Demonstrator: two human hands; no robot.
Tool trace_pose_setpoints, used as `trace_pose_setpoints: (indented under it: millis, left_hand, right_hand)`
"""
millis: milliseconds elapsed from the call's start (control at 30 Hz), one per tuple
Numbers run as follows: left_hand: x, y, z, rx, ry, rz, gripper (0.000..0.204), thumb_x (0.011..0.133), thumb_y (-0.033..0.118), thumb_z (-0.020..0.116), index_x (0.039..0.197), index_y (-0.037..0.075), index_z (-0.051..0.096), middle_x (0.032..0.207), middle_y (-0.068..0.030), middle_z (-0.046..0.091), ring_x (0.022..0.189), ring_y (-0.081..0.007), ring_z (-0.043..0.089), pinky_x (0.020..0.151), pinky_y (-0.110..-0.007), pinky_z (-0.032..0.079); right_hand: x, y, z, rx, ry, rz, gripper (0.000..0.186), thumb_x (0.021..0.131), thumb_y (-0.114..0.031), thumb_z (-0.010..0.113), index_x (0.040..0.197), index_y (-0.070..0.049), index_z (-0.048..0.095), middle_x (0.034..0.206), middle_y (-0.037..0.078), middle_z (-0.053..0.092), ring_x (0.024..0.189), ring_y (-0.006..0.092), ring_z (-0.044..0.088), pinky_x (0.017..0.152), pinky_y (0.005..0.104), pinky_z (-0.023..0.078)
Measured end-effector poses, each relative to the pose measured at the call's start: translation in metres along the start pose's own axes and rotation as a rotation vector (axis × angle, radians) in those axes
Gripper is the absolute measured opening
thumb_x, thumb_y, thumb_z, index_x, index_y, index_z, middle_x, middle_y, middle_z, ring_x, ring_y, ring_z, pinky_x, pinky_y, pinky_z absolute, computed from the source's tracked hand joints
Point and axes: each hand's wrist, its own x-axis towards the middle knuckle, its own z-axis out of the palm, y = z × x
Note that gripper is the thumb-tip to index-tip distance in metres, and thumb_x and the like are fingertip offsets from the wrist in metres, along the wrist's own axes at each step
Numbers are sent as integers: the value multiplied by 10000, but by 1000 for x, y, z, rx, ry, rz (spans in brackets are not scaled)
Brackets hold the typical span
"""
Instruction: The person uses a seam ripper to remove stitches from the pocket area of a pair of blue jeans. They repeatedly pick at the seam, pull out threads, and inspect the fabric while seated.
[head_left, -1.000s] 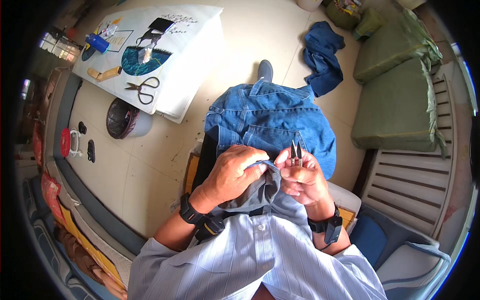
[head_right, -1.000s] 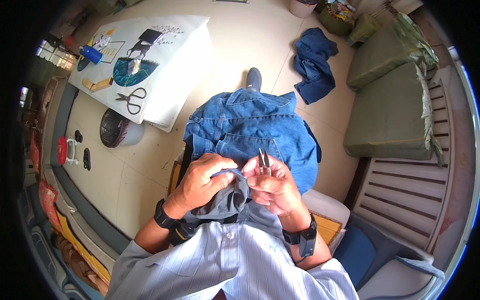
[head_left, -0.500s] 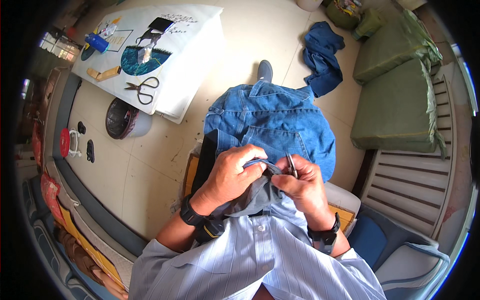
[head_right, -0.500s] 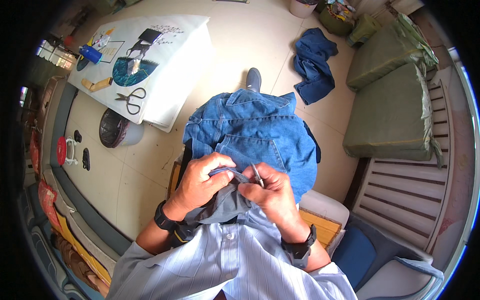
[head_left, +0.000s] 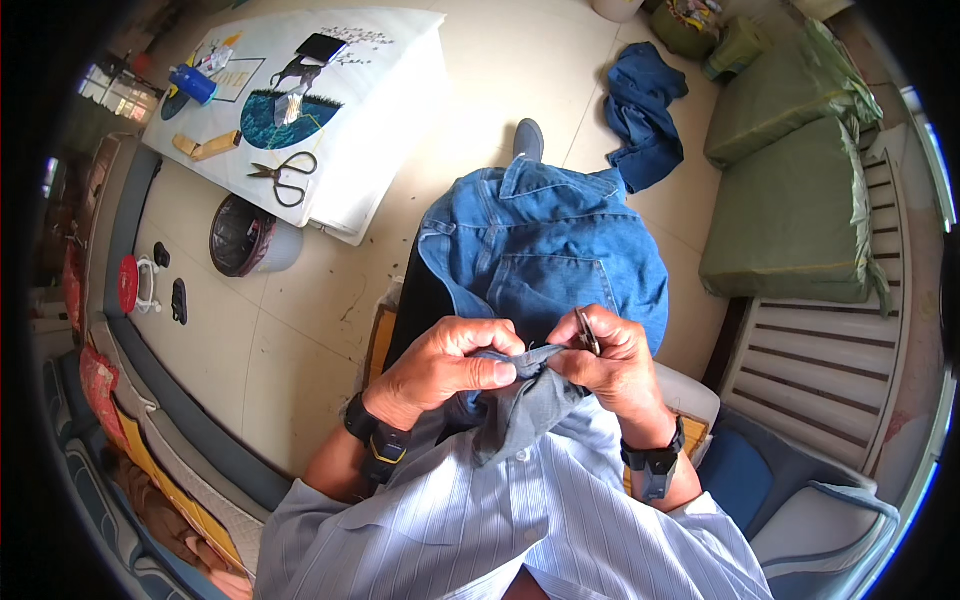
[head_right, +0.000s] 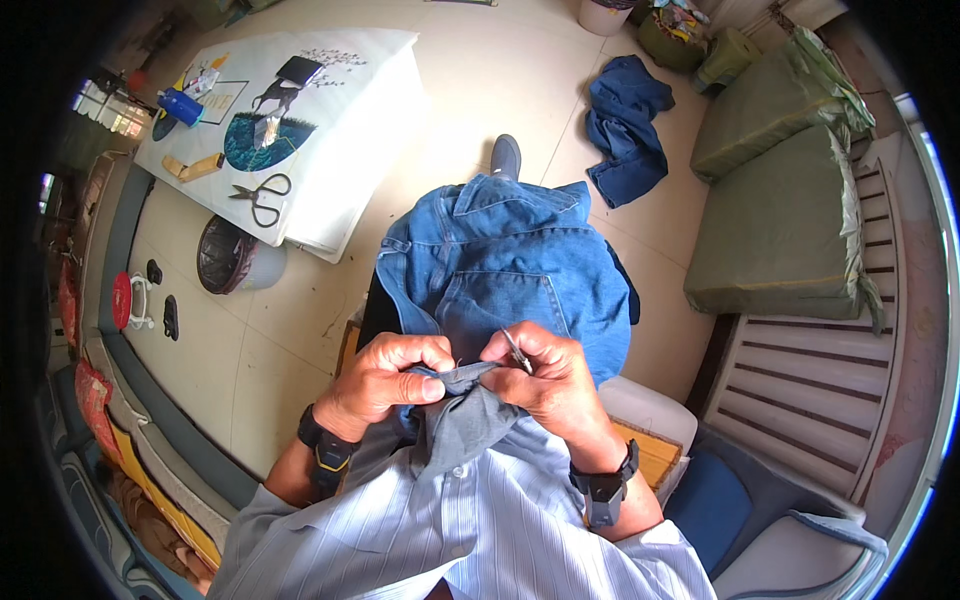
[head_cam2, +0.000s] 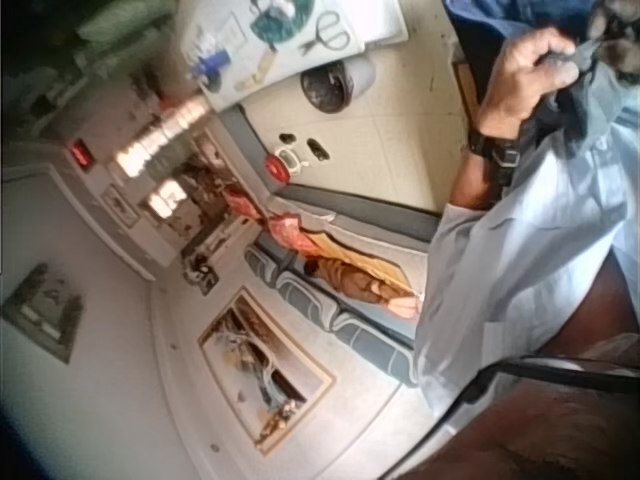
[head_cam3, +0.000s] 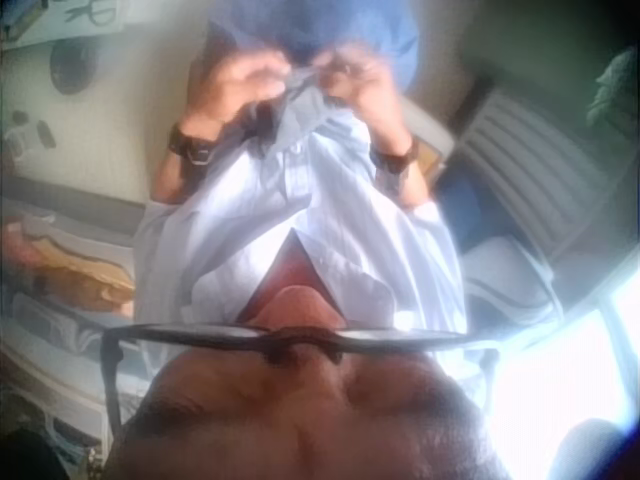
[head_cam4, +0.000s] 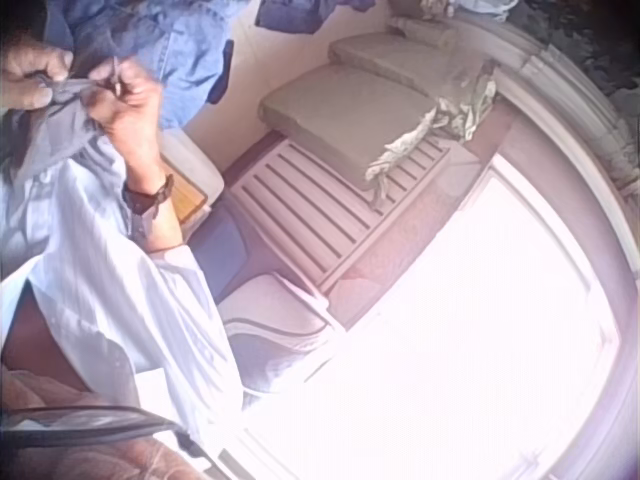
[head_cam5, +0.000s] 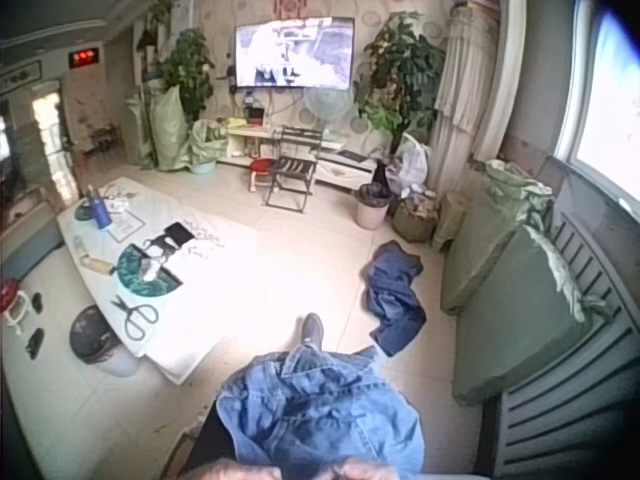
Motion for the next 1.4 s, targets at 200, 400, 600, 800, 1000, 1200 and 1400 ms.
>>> trace_pose_setpoints:
  millis: [200, 400, 600, 800, 1000, 1200, 1400]
  left_hand:
    - [-1, -27, 26, -242, 272, -3, 128, 943, 125, 747, 1036, 42, 719, 970, 33, 643, 891, -70, 553, 827, -244, 439]
    - [0, -36, 40, -163, 419, -12, 113, 973, 89, 730, 1065, 27, 706, 955, 66, 650, 855, -23, 549, 777, -209, 445]
    - [4, -31, 43, 124, 410, 77, 155, 962, 66, 751, 1077, -8, 677, 919, 61, 642, 825, -2, 528, 705, -203, 445]
    - [2, -30, 38, 156, 399, 183, 101, 935, 59, 741, 997, 1, 687, 895, 21, 615, 812, -51, 537, 726, -235, 434]
    - [-1, -29, 32, 2, 331, 150, 105, 938, 89, 736, 998, 11, 698, 906, -1, 612, 812, -87, 552, 739, -254, 428]
    - [-4, -31, 30, -21, 316, 156, 135, 943, 121, 747, 1015, 15, 703, 916, -5, 617, 812, -91, 539, 738, -257, 420]
    - [-2, -33, 25, -18, 291, 160, 136, 942, 125, 749, 1009, 16, 702, 915, -4, 616, 810, -92, 531, 738, -260, 416]
  right_hand:
    - [6, 34, 3, -203, 38, -57, 162, 909, 1, 765, 1053, -17, 693, 906, 3, 656, 829, 58, 583, 714, 258, 478]
    - [2, 3, 2, -533, 260, -160, 229, 872, 21, 760, 1084, -11, 682, 913, 52, 696, 804, 99, 631, 729, 298, 521]
    - [-11, -23, 1, -207, 135, -63, 192, 932, -17, 756, 1115, -2, 700, 954, 12, 675, 849, 61, 599, 749, 236, 495]
    - [-18, -38, -10, -233, 1, -50, 398, 1049, -300, 647, 1242, 45, 688, 976, 43, 663, 892, 120, 604, 811, 293, 492]
    - [-15, -26, -3, -405, -10, -244, 205, 943, -72, 760, 1125, 13, 718, 894, 107, 648, 828, 242, 635, 746, 357, 502]
    - [-11, -16, -3, -447, -27, -305, 231, 906, -63, 787, 1119, 4, 724, 862, 108, 648, 789, 269, 647, 713, 365, 505]
    - [-10, -14, -6, -506, -41, -313, 205, 921, -69, 788, 1104, 14, 745, 888, 85, 685, 808, 196, 656, 717, 328, 500]
